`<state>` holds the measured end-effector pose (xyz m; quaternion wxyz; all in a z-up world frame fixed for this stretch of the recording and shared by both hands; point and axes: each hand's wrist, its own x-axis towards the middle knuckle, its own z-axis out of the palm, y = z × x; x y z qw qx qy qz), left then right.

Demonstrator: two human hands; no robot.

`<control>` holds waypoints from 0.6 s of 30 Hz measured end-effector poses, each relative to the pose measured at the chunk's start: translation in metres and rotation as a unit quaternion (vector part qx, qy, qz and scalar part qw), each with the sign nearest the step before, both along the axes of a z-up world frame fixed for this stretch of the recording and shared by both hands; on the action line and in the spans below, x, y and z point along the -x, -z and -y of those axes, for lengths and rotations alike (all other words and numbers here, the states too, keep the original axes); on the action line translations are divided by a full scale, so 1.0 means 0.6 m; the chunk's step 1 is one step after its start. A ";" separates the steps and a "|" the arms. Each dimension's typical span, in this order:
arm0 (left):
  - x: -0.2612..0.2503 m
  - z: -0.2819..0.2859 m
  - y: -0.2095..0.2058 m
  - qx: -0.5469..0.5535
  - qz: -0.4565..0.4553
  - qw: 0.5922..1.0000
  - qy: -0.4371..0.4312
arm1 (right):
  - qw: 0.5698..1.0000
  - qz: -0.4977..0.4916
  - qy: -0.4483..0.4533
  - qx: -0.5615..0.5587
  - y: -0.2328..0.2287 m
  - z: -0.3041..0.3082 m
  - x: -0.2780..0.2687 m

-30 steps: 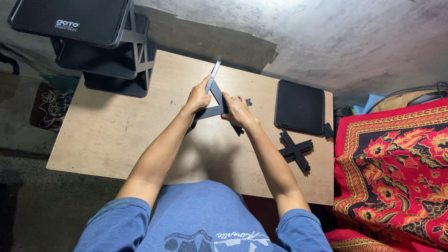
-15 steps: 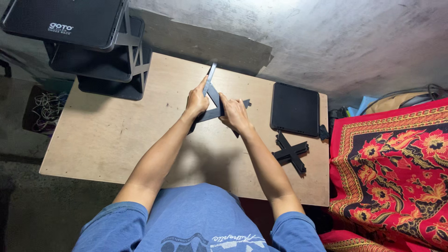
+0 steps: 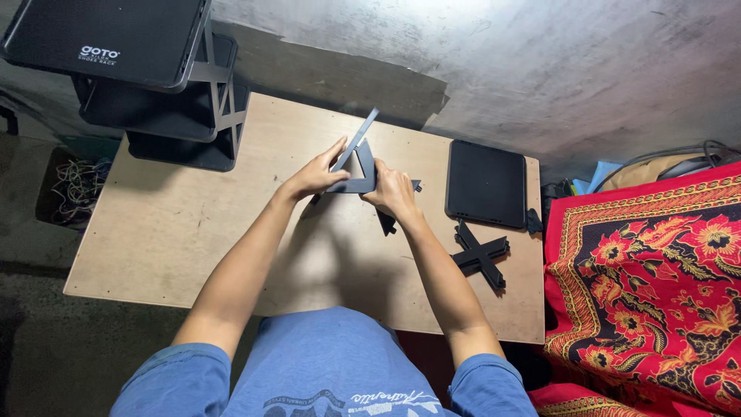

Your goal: The person disassembles a black plastic shoe rack by removing its cross-brace supports and top panel. They then reassemble the rack by inserting the cross-braces back into the frame and placing the top panel on top.

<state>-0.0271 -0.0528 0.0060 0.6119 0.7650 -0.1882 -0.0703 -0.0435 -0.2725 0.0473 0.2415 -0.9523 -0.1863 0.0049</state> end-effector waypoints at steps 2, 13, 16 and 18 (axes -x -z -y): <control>0.018 -0.026 -0.003 -0.025 0.040 0.998 0.051 | 1.000 0.014 0.020 0.003 -0.001 -0.001 -0.001; 0.097 -0.005 -0.070 -0.181 -0.028 0.973 -0.142 | 0.996 -0.058 0.011 0.068 0.046 -0.001 -0.027; 0.092 -0.007 -0.062 -0.185 -0.026 0.972 -0.141 | 0.999 -0.013 -0.011 0.040 0.051 0.003 -0.035; 0.088 -0.003 -0.049 -0.202 -0.022 0.968 -0.148 | 0.999 -0.005 -0.008 0.048 0.050 0.004 -0.036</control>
